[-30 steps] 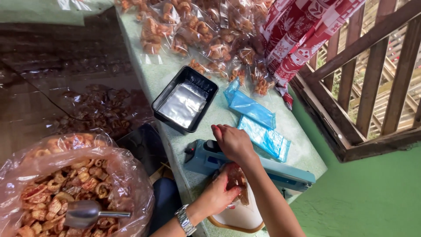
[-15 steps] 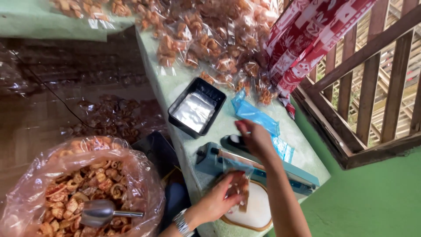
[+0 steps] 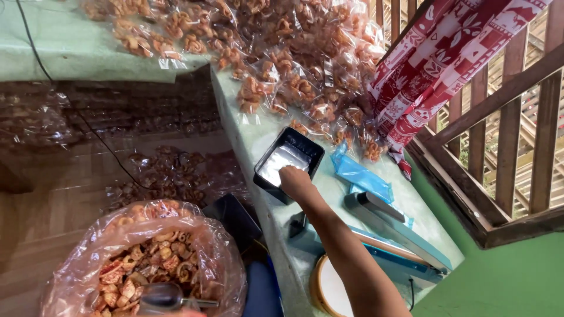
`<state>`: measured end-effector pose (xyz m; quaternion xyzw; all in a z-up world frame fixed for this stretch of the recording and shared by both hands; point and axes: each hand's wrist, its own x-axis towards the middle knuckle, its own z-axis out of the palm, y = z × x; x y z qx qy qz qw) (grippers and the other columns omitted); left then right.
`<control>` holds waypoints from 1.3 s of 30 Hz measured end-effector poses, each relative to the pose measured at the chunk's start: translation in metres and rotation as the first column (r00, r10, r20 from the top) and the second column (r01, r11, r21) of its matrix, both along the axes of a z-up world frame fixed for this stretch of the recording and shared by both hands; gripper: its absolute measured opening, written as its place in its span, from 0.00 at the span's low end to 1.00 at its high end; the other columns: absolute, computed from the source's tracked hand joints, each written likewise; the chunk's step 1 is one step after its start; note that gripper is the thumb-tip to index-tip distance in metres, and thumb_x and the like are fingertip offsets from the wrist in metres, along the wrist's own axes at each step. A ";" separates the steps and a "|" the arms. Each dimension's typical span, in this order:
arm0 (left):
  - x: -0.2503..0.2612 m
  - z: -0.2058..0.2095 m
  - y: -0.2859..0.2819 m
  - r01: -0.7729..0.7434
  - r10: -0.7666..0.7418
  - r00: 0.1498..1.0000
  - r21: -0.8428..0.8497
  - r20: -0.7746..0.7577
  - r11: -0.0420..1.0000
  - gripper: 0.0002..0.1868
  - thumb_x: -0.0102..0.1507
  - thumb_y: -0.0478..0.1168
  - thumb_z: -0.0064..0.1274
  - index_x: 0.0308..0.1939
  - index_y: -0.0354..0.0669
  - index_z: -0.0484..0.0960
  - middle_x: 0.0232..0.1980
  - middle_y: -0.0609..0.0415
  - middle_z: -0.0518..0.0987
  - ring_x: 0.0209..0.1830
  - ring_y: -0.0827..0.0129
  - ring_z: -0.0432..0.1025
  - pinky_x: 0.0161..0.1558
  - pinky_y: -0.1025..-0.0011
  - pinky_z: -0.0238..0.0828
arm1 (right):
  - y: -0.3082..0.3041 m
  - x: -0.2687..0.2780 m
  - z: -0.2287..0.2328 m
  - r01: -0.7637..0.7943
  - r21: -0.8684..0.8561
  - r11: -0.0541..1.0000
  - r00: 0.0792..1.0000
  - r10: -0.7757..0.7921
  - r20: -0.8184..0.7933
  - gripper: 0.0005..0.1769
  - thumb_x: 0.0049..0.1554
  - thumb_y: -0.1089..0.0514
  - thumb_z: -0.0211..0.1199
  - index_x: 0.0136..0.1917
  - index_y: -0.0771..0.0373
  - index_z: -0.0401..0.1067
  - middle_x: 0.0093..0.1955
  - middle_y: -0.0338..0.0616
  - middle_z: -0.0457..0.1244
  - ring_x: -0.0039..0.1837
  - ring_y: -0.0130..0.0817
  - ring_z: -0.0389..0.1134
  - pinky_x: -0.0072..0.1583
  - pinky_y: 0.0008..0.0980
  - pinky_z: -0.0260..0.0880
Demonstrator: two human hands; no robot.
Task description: Manually filling small plastic bags with fried snacks using a scoop and sealing them with a heat sealer.
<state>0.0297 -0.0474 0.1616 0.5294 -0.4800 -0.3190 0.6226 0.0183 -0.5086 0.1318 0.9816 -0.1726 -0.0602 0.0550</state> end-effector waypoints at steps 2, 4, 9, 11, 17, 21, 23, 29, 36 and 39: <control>0.048 0.092 -0.036 -0.152 0.148 0.984 0.036 0.098 0.988 0.20 0.46 0.32 0.60 0.43 0.43 0.90 0.52 0.55 0.87 0.52 0.69 0.82 0.54 0.69 0.77 | -0.018 0.002 -0.020 0.017 0.128 0.992 0.990 0.001 -0.140 0.06 0.53 0.63 0.58 0.38 0.70 0.73 0.40 0.50 0.66 0.36 0.40 0.66 0.39 0.35 0.69; 0.132 0.137 -0.077 -0.354 0.222 0.752 -0.097 -0.620 0.930 0.28 0.48 0.42 0.55 0.53 0.41 0.80 0.52 0.50 0.83 0.46 0.64 0.78 0.43 0.65 0.75 | -0.018 0.007 -0.015 0.007 0.119 0.993 0.991 0.009 -0.137 0.06 0.52 0.65 0.57 0.38 0.69 0.73 0.39 0.49 0.65 0.36 0.39 0.64 0.41 0.34 0.69; 0.167 0.145 -0.066 -0.479 0.674 0.717 -0.577 0.176 0.661 0.24 0.85 0.41 0.37 0.77 0.38 0.43 0.74 0.16 0.53 0.76 0.29 0.59 0.65 0.47 0.69 | -0.002 0.003 0.001 0.029 0.167 0.986 0.997 -0.017 -0.072 0.09 0.51 0.65 0.51 0.32 0.67 0.71 0.33 0.47 0.61 0.33 0.38 0.59 0.40 0.36 0.65; 0.123 0.146 -0.088 -0.444 0.560 0.791 -0.401 0.245 0.802 0.57 0.61 0.17 0.54 0.75 0.61 0.30 0.72 0.31 0.60 0.50 0.57 0.75 0.49 0.69 0.79 | 0.001 0.004 0.012 0.177 0.212 0.961 0.973 -0.139 -0.183 0.09 0.54 0.65 0.55 0.41 0.62 0.77 0.36 0.45 0.67 0.33 0.33 0.64 0.38 0.28 0.68; 0.056 0.044 -0.105 -0.240 0.218 0.971 0.374 0.100 0.896 0.48 0.54 0.38 0.54 0.73 0.64 0.44 0.74 0.46 0.53 0.61 0.56 0.68 0.49 0.66 0.83 | -0.039 0.001 -0.015 0.149 0.323 0.935 0.989 -0.141 -0.047 0.08 0.47 0.68 0.58 0.34 0.61 0.78 0.32 0.40 0.68 0.31 0.30 0.64 0.39 0.23 0.69; 0.044 -0.002 -0.109 -0.350 0.372 0.928 0.306 -0.014 0.885 0.46 0.55 0.37 0.54 0.73 0.56 0.47 0.68 0.41 0.61 0.54 0.59 0.73 0.41 0.71 0.82 | -0.031 0.008 -0.015 0.190 0.261 0.947 0.967 -0.134 -0.216 0.19 0.56 0.46 0.61 0.56 0.57 0.74 0.51 0.44 0.67 0.50 0.41 0.69 0.54 0.37 0.72; 0.035 -0.018 -0.108 -0.350 0.371 0.928 0.243 -0.042 0.905 0.43 0.54 0.35 0.54 0.71 0.54 0.52 0.65 0.44 0.66 0.50 0.64 0.73 0.46 0.72 0.81 | -0.031 0.009 -0.028 0.017 0.183 0.983 0.995 0.001 -0.101 0.05 0.50 0.68 0.57 0.37 0.71 0.74 0.37 0.51 0.65 0.37 0.42 0.63 0.44 0.37 0.70; 0.006 -0.077 -0.077 -0.340 0.418 0.878 0.313 -0.233 0.887 0.38 0.54 0.33 0.53 0.68 0.47 0.59 0.60 0.46 0.72 0.47 0.63 0.77 0.45 0.70 0.83 | -0.019 0.009 -0.021 0.051 0.099 0.994 0.997 -0.045 -0.063 0.10 0.53 0.66 0.51 0.37 0.71 0.73 0.35 0.52 0.66 0.34 0.43 0.66 0.41 0.39 0.70; -0.014 -0.135 -0.040 -0.421 0.554 0.703 0.367 -0.446 0.830 0.31 0.55 0.27 0.51 0.64 0.40 0.66 0.53 0.42 0.76 0.35 0.61 0.75 0.34 0.70 0.77 | -0.041 0.001 -0.024 0.166 0.286 0.944 0.984 -0.177 0.015 0.06 0.46 0.68 0.62 0.37 0.64 0.79 0.36 0.44 0.69 0.36 0.35 0.69 0.45 0.27 0.72; -0.022 -0.141 -0.038 -0.434 0.582 0.635 0.389 -0.508 0.813 0.36 0.51 0.23 0.54 0.64 0.38 0.65 0.55 0.39 0.74 0.38 0.53 0.74 0.34 0.61 0.79 | -0.035 0.000 -0.009 0.226 0.310 0.923 0.967 -0.250 0.040 0.09 0.45 0.57 0.71 0.38 0.63 0.79 0.35 0.41 0.69 0.35 0.32 0.69 0.44 0.29 0.70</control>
